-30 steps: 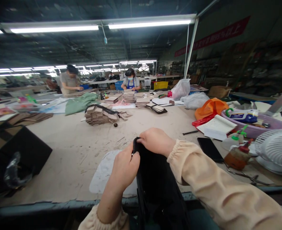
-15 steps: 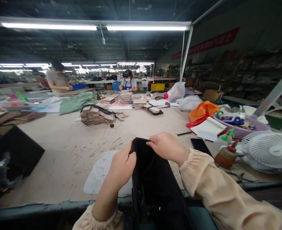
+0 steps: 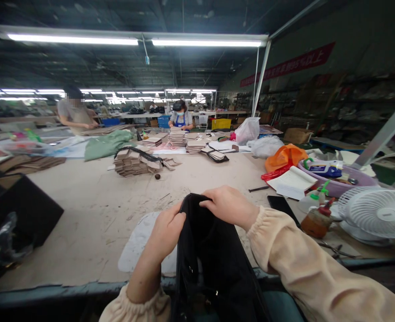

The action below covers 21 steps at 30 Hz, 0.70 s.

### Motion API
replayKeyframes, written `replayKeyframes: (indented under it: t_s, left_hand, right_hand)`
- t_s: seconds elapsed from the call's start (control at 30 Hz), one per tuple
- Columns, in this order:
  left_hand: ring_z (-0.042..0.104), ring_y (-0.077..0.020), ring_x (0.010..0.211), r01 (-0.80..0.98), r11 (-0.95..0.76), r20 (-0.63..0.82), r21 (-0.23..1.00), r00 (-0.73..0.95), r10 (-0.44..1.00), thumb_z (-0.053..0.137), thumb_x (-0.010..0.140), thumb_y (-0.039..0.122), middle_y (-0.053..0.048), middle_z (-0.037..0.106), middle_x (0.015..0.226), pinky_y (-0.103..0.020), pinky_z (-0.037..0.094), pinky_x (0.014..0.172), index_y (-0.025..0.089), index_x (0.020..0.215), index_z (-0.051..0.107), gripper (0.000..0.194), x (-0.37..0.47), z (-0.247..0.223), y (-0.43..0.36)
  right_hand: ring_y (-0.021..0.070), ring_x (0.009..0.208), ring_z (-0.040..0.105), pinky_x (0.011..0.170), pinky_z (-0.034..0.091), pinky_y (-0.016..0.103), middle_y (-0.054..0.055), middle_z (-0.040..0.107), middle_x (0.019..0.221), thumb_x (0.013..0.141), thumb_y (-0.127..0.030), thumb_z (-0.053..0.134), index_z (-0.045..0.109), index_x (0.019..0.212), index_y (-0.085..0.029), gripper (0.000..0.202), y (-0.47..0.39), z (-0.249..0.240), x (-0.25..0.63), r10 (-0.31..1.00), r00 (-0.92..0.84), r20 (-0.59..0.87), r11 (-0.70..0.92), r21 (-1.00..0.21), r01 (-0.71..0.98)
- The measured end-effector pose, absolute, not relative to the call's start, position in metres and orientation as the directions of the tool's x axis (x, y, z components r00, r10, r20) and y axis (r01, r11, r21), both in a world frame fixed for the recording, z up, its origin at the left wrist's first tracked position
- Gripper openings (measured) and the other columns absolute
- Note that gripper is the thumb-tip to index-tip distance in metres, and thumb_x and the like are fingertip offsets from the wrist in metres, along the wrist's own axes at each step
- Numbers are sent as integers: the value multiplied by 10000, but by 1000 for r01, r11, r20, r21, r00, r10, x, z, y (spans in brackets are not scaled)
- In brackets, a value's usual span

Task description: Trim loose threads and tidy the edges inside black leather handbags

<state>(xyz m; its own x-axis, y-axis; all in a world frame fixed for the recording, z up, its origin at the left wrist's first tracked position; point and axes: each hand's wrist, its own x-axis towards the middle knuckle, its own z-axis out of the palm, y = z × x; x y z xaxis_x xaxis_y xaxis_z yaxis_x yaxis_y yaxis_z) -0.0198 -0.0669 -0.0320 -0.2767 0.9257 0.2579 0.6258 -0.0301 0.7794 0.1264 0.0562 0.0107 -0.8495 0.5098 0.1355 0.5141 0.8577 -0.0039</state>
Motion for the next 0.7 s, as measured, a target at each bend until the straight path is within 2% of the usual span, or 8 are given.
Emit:
replayKeyframes:
  t_s: [0.27, 0.43, 0.7]
  left_hand:
    - [557, -182, 817, 656, -37, 279, 754, -269, 922, 341, 812, 147, -42, 660, 913, -259, 397, 709, 201, 1029, 618, 356, -18, -33, -67]
    - [564, -178, 813, 651, -18, 264, 759, -282, 922, 342, 811, 149, -44, 669, 922, -258, 404, 717, 201, 1031, 623, 361, -19, -32, -68]
    - [575, -178, 834, 621, -59, 274, 782, -257, 927, 346, 819, 153, -27, 675, 929, -263, 417, 729, 220, 1048, 632, 372, -21, -34, -65]
  right_hand:
    - [181, 694, 624, 586, 320, 277, 46, 685, 737, 920, -377, 383, 620, 727, -198, 354, 53, 11, 121, 465, -857, 224, 825, 242, 511]
    - [187, 705, 630, 589, 320, 281, 42, 683, 723, 925, -395, 357, 605, 694, -202, 391, 57, 11, 116, 445, -870, 211, 834, 257, 489]
    - [198, 705, 632, 599, 345, 284, 72, 688, 741, 937, -390, 302, 636, 748, -191, 432, 58, 13, 119, 465, -866, 187, 835, 234, 499]
